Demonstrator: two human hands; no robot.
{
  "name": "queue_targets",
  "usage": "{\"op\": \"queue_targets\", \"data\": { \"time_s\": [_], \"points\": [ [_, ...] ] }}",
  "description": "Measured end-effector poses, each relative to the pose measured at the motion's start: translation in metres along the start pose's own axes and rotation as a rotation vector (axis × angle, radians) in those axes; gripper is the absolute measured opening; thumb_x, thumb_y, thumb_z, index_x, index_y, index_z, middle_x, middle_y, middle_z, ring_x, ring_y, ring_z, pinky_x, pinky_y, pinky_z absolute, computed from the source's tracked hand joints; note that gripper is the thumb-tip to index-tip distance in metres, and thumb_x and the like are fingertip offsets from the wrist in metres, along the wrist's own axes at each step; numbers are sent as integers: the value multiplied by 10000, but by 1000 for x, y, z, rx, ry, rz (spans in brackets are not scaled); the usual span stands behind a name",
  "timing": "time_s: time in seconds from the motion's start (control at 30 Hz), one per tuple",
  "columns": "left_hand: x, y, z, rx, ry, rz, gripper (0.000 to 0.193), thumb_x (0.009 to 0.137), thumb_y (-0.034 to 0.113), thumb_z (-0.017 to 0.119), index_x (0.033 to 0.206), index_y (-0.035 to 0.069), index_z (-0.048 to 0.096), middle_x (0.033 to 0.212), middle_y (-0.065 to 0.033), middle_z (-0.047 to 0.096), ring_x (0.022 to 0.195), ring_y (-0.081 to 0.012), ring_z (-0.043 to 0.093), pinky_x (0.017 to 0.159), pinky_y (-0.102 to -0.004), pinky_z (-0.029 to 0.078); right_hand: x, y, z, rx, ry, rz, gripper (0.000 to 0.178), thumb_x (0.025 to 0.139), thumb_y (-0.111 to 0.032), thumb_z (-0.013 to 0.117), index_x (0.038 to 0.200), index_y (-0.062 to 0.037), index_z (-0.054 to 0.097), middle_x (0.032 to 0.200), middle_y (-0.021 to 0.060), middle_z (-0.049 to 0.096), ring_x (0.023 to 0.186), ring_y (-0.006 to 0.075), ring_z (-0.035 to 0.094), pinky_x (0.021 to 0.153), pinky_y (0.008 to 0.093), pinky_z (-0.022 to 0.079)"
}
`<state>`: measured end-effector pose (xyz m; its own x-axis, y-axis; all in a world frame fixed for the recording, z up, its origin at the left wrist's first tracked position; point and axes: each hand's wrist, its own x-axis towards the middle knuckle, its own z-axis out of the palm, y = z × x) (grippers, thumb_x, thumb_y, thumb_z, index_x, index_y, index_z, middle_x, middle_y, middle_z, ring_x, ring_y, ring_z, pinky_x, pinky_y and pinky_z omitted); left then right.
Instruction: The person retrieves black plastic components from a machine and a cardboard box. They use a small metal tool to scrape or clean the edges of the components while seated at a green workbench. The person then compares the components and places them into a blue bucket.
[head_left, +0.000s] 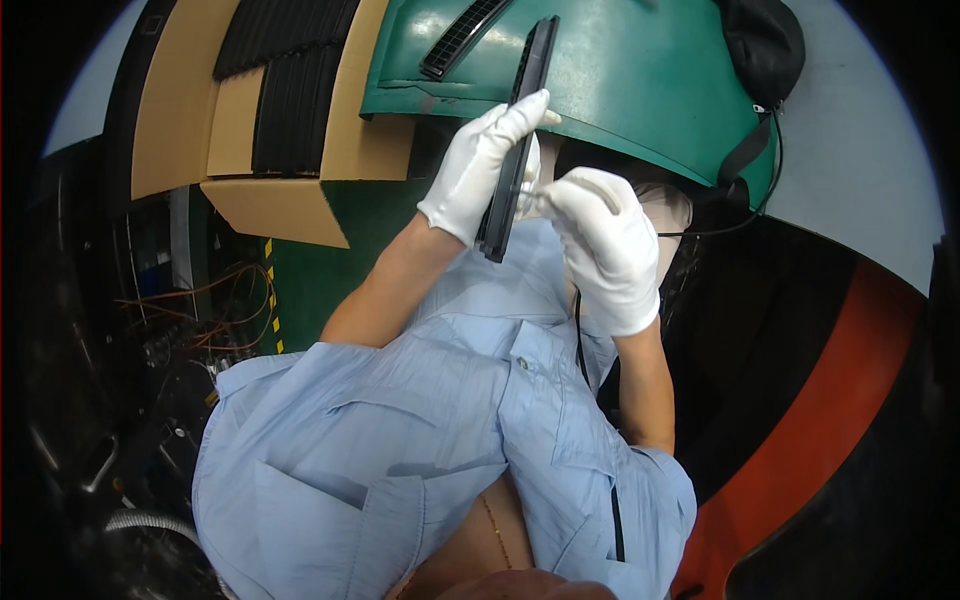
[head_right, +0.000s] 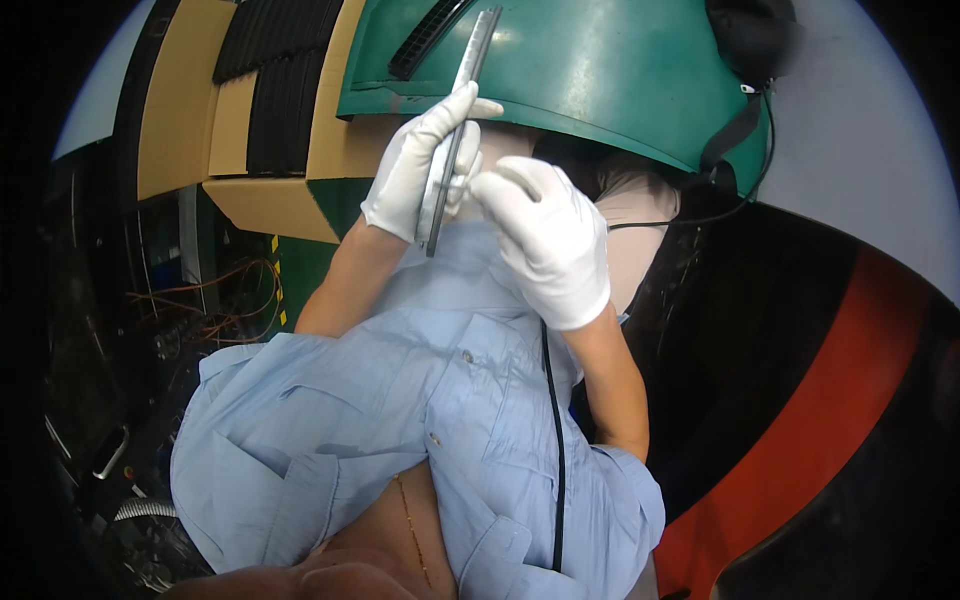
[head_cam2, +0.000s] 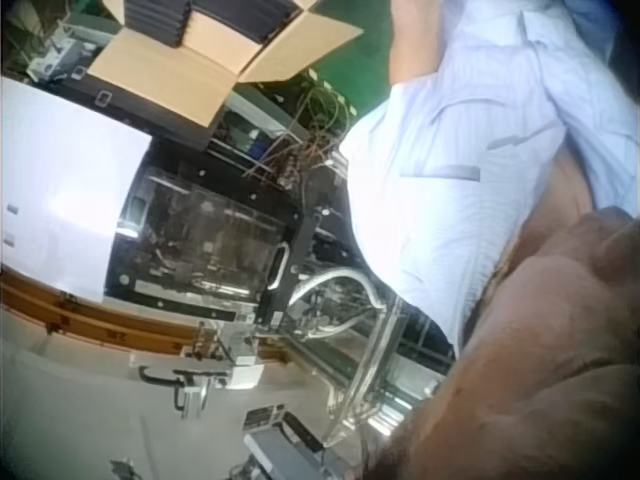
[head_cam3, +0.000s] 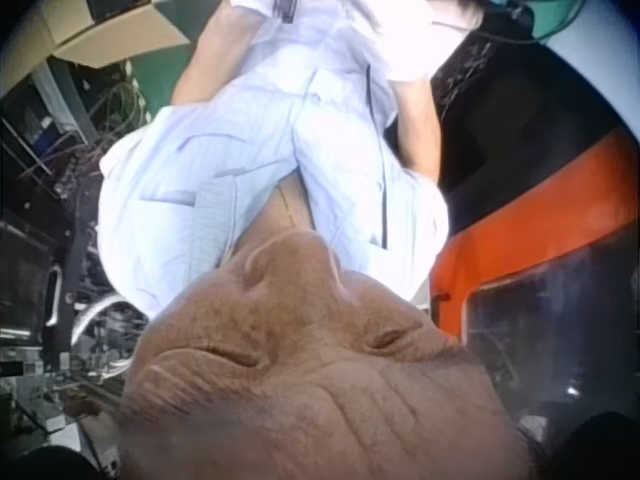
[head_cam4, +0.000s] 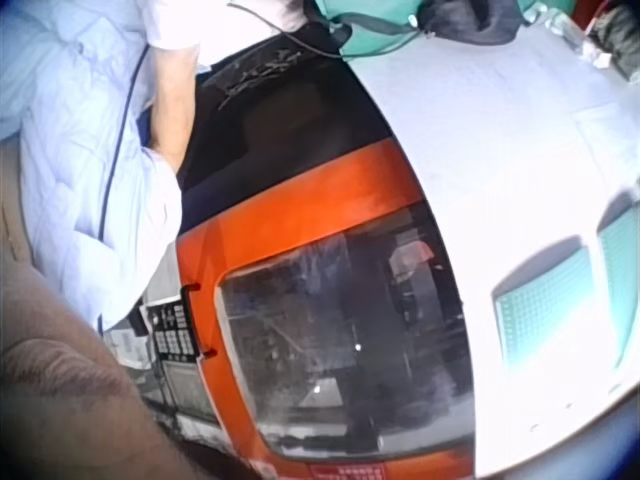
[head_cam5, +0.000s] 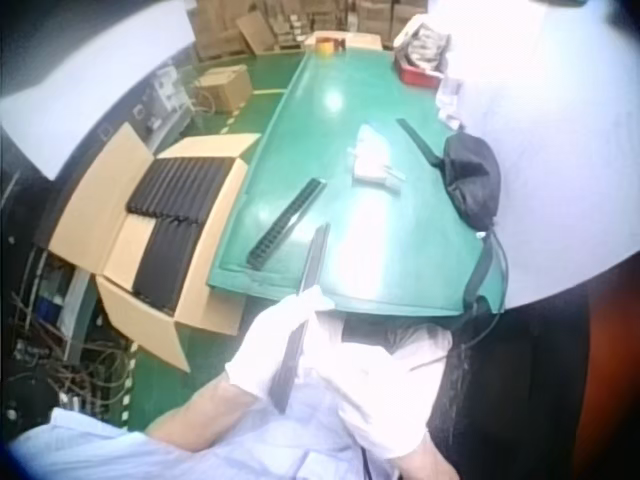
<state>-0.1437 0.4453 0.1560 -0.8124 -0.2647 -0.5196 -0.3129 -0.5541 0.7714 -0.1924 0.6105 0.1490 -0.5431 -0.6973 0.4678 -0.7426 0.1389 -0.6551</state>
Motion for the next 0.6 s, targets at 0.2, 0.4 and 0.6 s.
{"op": "queue_targets", "data": {
  "time_s": [0.2,0.4,0.6],
  "points": [
    [1,-7,0,71,8,61,409,1036,370,536,1104,-24,618,595,32,442,405,-55,394,359,-225,308,5,-3,1,-205,-53,-168,285,695,-48,657,979,-78,661,841,32,602,616,194,566,525,322,446],
    [5,-9,-2,-24,11,26,375,1029,348,559,1087,-18,614,579,26,421,396,-65,384,365,-236,301,-10,-15,-2,-234,-96,-225,279,727,-97,655,1003,-58,666,863,25,599,610,159,551,515,302,423],
    [9,-9,-2,-5,25,43,414,1038,370,535,1117,-32,594,566,23,415,383,-67,378,363,-232,303,-21,-28,-9,-158,-218,-220,266,748,-97,666,1012,-68,680,938,37,649,661,163,599,548,297,453]
  ]
}}
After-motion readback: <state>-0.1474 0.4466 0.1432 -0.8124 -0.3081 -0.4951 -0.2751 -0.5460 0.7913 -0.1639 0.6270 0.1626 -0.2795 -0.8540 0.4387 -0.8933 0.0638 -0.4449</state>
